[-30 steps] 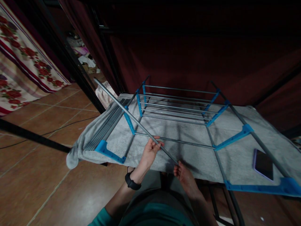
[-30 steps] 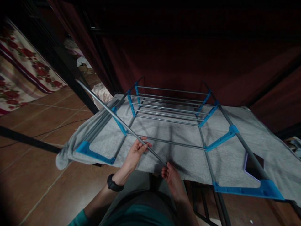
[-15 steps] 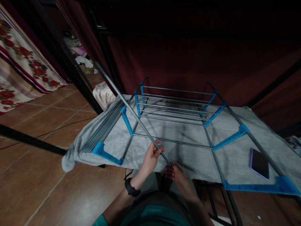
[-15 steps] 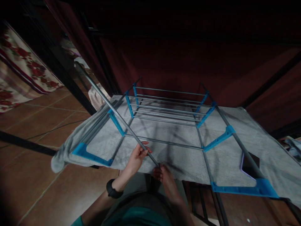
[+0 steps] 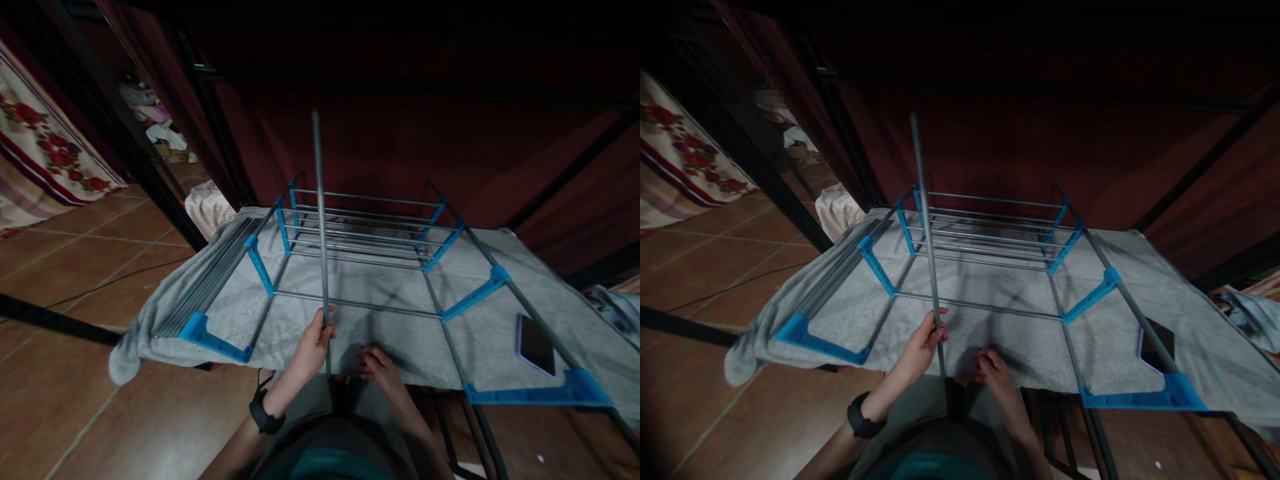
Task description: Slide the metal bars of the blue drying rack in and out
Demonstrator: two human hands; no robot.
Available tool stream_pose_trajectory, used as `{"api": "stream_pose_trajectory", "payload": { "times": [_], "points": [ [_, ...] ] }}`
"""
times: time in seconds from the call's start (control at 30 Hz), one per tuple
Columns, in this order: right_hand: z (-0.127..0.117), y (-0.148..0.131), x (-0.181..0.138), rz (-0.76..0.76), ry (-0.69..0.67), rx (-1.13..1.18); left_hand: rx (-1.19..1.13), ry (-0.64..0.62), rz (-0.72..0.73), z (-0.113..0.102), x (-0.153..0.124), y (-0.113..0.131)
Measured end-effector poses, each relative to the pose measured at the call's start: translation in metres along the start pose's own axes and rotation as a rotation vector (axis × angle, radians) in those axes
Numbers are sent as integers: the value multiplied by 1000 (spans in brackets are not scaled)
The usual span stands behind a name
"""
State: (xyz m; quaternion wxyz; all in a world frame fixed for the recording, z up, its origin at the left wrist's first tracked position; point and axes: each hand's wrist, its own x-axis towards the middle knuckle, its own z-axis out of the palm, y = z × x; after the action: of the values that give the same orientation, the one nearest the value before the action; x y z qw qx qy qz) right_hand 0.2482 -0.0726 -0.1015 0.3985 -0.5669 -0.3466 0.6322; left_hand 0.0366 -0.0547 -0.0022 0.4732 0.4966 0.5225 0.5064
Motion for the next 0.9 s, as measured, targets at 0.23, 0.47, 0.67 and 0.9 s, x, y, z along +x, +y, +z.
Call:
{"api": "stream_pose_trajectory", "payload": {
  "times": [0.23,0.47,0.67,0.9],
  "points": [
    [-7,-18,7,-96,107,95,112,-6,29,-8,2,-13],
    [-19,-55,8,-170,177,184,336,-29,34,-44,9,-42],
    [-31,-79,17,-241,248,342,497,-91,38,-61,15,-62],
    [-48,-104,22,-345,353,559,649,-127,36,-61,19,-63]
  ]
}}
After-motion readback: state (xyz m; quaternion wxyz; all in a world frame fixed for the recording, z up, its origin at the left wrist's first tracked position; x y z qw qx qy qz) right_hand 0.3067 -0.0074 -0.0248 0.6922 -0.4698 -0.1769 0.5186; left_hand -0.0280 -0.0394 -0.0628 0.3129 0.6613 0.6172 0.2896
